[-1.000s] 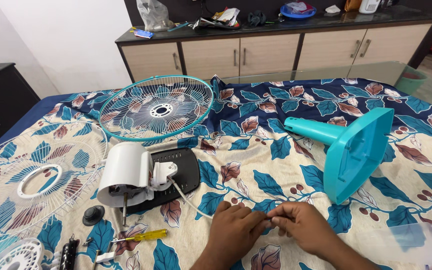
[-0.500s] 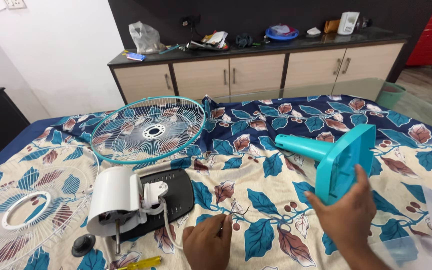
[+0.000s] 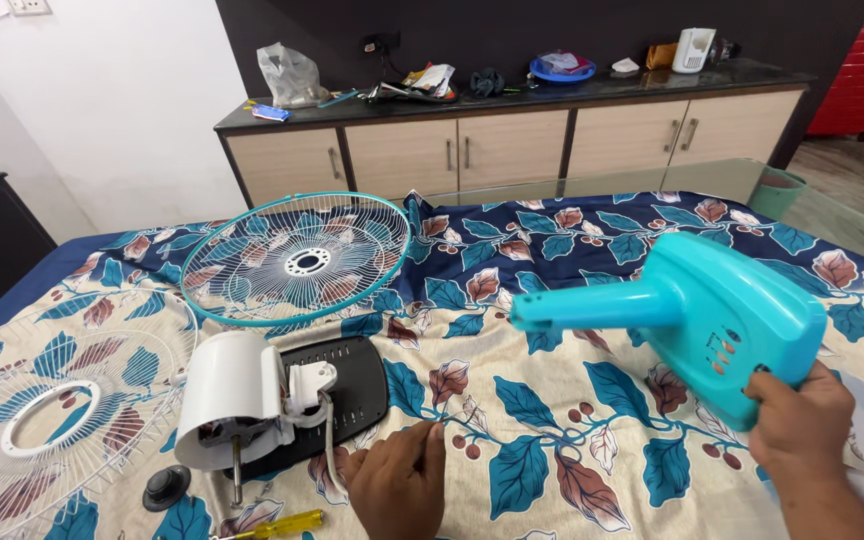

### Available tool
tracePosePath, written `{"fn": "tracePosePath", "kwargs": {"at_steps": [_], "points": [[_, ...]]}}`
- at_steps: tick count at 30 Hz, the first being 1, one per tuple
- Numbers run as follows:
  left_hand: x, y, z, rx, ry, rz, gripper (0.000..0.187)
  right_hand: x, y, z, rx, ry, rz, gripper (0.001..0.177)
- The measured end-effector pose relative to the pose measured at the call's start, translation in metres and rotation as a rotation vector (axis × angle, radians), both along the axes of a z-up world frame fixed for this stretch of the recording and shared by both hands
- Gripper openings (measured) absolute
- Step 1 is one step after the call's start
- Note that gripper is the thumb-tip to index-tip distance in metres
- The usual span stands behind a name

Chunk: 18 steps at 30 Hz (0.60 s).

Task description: The person disassembles a teal LG fan, removes the motor housing, and works on the internal wiring and switch. They use a screwdriver to loosen screws and connect wires to the switch terminals inside the fan body.

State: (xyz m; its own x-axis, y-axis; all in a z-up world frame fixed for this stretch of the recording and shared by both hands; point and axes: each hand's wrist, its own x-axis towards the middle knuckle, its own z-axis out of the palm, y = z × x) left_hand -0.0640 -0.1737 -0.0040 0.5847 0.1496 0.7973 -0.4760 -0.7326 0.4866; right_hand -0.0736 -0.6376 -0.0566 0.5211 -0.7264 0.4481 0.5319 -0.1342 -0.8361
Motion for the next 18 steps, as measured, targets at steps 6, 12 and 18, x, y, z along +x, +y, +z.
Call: {"fn": "tracePosePath", "kwargs": {"at_steps": [6, 12, 18], "points": [[-0.002, 0.000, 0.001, 0.002, 0.032, -0.060, 0.011, 0.004, -0.023, -0.021, 0.101, 0.029, 0.255, 0.039], [-0.001, 0.000, 0.001, 0.015, 0.067, -0.010, 0.015, 0.005, 0.028, 0.015, -0.261, 0.370, -0.058, 0.042], [0.000, 0.000, -0.001, 0.017, 0.153, -0.094, 0.019, -0.022, 0.119, 0.063, -0.903, 0.359, -0.806, 0.100]]}}
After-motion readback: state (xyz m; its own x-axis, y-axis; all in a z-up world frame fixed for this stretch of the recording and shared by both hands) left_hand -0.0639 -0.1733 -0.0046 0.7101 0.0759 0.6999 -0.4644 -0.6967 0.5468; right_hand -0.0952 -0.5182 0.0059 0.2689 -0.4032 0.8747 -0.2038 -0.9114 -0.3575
